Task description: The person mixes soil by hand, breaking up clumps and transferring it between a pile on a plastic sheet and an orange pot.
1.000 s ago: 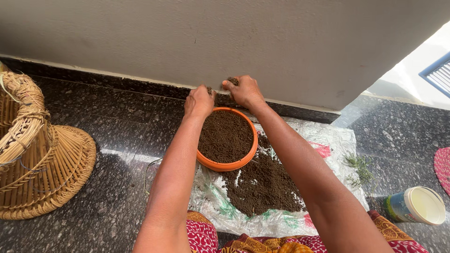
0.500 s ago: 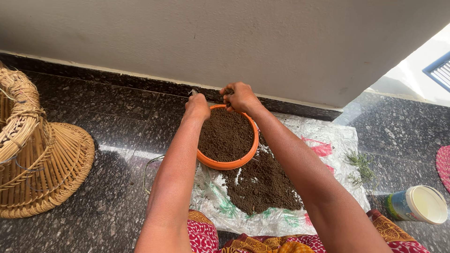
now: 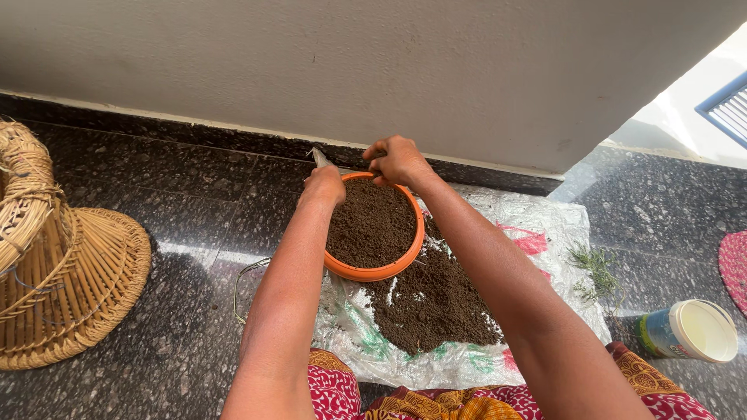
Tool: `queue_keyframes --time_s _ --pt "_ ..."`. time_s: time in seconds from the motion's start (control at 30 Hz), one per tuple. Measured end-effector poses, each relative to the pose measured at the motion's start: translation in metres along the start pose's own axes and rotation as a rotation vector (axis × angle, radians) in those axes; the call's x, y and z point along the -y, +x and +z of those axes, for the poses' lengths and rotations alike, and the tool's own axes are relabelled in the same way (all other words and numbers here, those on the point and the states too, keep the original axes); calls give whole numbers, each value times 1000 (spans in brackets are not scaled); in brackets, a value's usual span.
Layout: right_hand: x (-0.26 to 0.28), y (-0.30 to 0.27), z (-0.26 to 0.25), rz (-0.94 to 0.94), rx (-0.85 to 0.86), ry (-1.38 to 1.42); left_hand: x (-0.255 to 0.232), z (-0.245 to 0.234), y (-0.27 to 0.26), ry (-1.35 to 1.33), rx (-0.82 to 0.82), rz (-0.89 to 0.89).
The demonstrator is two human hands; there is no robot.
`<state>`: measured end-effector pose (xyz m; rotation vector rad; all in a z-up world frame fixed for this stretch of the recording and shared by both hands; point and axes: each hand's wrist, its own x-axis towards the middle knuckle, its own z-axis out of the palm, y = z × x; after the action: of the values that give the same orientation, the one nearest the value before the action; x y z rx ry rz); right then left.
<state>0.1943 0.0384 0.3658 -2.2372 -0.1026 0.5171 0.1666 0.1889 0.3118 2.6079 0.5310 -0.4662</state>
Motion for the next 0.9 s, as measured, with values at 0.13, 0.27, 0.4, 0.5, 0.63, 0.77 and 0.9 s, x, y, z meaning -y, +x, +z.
queue_keyframes --time_s 0.13,0.27,0.4,0.5,0.63,0.77,0.9 --pt "9 -11 4 -34 32 -3 6 8 10 15 -22 4" --pt "5 -3 13 -68 57 -12 15 22 28 -56 1 5" --pt "1 5 26 -125 101 68 20 22 40 92 45 11" --pt "7 -3 30 -116 57 -4 21 22 38 78 59 22" --pt "11 -17 22 -98 81 -152 16 30 32 6 79 17" --pt "-14 -1 18 -112 52 -437 9 34 24 17 51 77" --pt "-51 29 16 -148 -30 -548 -6 34 15 -197 95 51"
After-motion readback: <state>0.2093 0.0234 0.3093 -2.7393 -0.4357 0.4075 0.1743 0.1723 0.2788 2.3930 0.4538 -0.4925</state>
